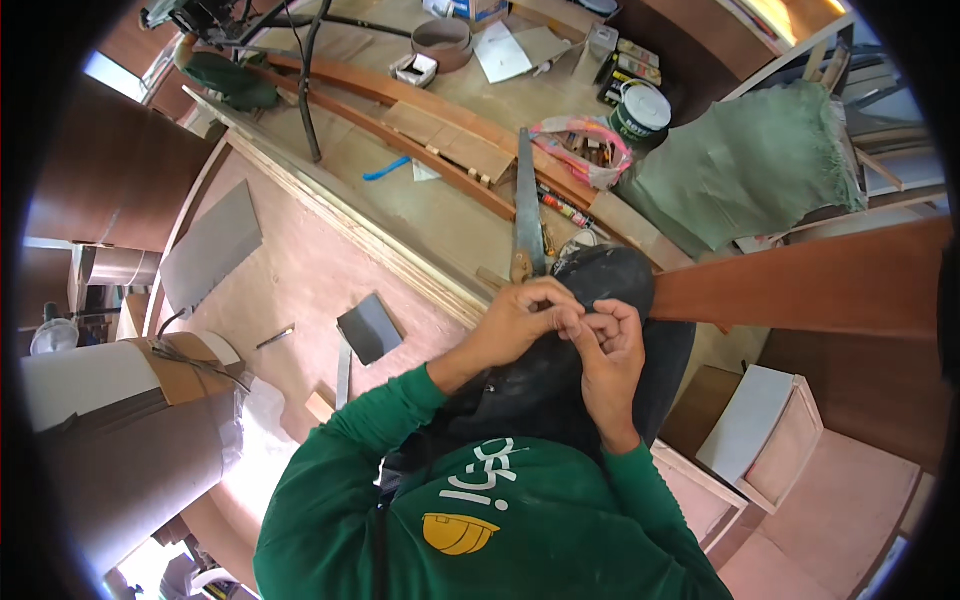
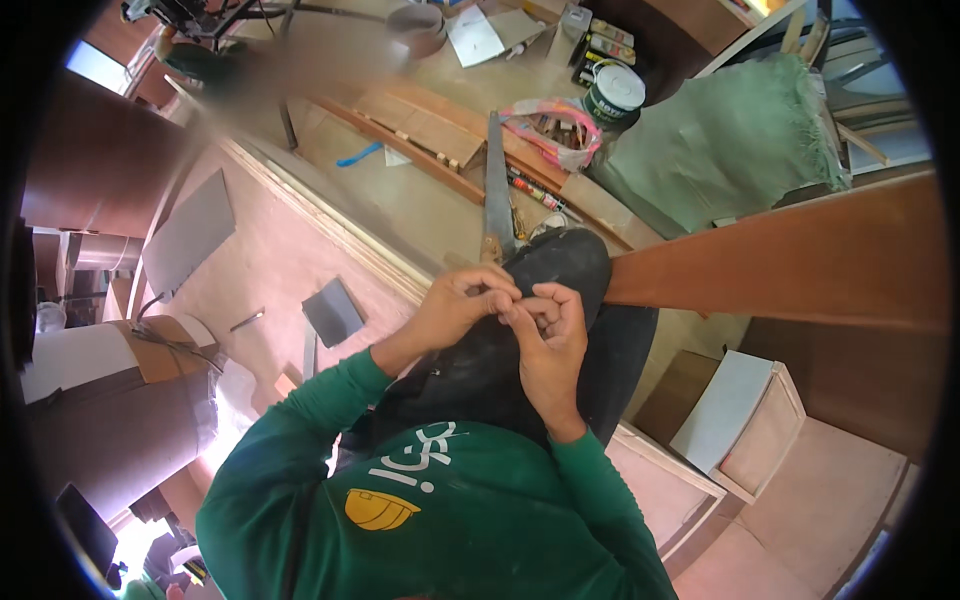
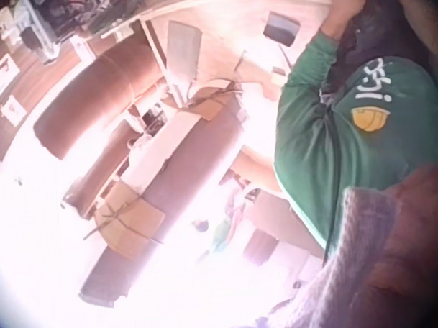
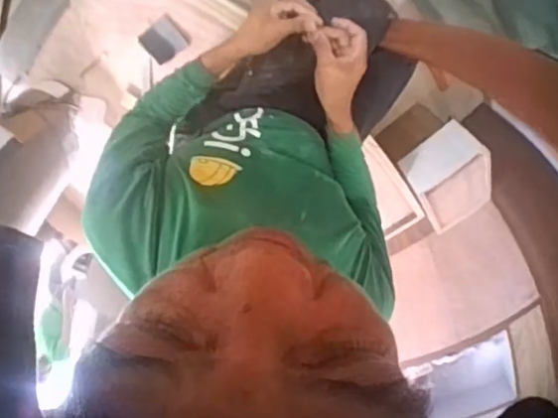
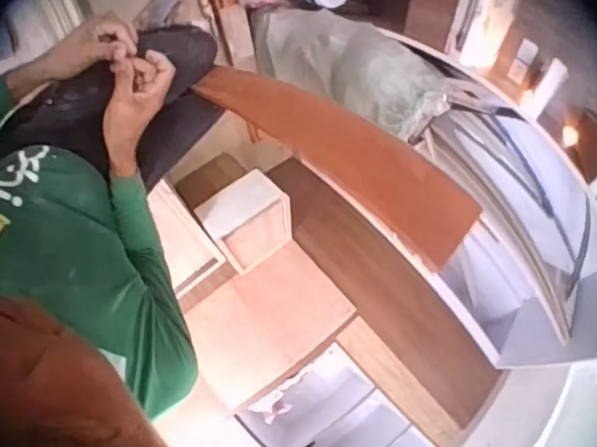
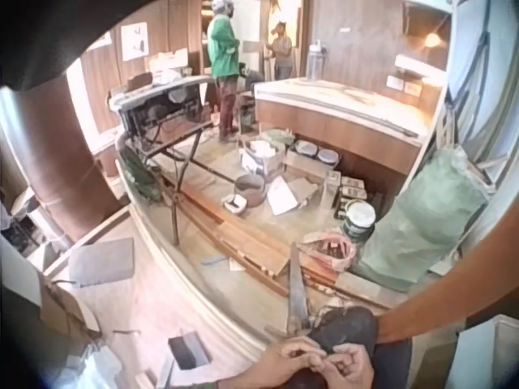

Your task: The person attaches a piece of wood molding to a larger panel by hammering a nail into the end and then uses sandpaper to smooth the edges of the wood.

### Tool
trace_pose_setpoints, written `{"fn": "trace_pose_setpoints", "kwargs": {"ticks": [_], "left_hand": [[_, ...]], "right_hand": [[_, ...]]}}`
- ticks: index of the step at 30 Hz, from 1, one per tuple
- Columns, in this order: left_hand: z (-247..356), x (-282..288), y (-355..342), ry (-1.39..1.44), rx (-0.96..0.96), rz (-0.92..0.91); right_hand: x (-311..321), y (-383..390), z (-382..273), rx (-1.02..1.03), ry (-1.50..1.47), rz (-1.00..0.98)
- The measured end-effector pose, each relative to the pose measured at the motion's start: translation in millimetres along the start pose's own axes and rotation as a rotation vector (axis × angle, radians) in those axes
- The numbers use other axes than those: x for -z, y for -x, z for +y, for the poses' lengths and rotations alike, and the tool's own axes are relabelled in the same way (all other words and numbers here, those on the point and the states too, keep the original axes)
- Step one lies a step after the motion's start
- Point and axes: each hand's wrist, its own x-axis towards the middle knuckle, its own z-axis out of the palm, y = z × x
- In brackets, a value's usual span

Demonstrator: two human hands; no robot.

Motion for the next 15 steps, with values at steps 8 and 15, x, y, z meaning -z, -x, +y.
{"fn": "trace_pose_setpoints", "kwargs": {"ticks": [8, 15], "left_hand": [[-65.9, 161.9, -138.3, -0.161, 0.247, 0.081], [-310.9, 313.9, -158.5, -1.610, 0.311, -0.333]], "right_hand": [[44.1, -9.3, -28.2, -0.127, 0.596, -0.267], [106.7, 8.8, -31.1, -0.344, 0.472, -0.126]]}}
